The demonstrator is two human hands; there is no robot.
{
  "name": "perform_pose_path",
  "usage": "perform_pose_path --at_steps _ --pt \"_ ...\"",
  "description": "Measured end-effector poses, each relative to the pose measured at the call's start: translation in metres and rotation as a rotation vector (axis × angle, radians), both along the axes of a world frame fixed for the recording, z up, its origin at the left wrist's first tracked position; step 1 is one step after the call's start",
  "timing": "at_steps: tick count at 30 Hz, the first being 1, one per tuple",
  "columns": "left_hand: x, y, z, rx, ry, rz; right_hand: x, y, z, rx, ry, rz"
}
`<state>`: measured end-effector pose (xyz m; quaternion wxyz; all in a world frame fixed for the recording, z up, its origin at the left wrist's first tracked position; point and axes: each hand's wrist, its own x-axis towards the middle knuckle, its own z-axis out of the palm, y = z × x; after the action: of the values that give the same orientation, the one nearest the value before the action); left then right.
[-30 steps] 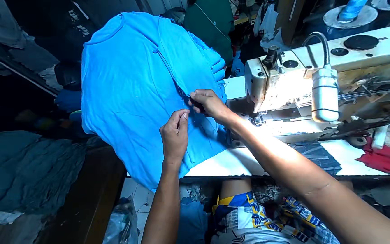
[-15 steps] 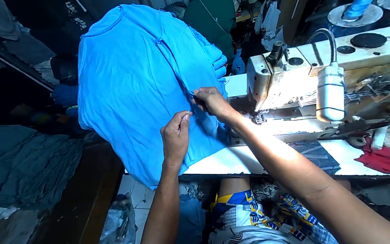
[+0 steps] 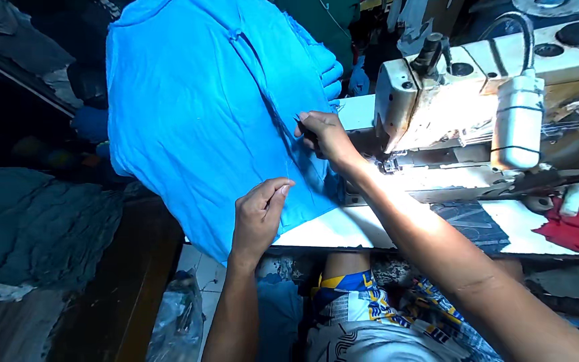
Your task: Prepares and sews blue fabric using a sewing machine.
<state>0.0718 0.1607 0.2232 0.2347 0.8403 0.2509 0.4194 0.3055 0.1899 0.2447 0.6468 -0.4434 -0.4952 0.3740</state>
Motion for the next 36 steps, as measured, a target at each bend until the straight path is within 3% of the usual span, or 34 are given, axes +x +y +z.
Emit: perform_pose_path --at_steps 4,8,14,19,26,32,36 --pt "-0.002 -0.003 -0.004 -0.022 0.001 -0.004 -0.001 -0.004 -0.018 -0.088 -0.001 0.056" --pt "0.003 -0.008 -0.006 -0.034 0.001 -0.022 -0.009 0.003 -0.003 -0.135 -0.035 0.135" --pt "0.001 -0.014 -0.007 -0.019 -0.018 -0.052 -0.007 0.008 -0.001 -0.076 -0.012 -0.02" --pt "0.0 -0.012 -0.014 -0.034 -0.011 -0.052 -0.006 -0.002 -0.013 -0.219 -0.034 0.083" --pt "-0.007 -0.013 -0.018 -0.031 -0.012 -0.043 -0.005 0.016 -0.01 -0.058 0.092 0.123" --pt "-0.008 -0.017 -0.021 -0.041 0.004 -0.045 -0.009 0.024 0.004 -0.075 -0.01 0.168" --pt "-0.014 -0.024 -0.02 -0.053 0.015 -0.054 -0.014 0.029 0.016 0.076 -0.018 0.124"
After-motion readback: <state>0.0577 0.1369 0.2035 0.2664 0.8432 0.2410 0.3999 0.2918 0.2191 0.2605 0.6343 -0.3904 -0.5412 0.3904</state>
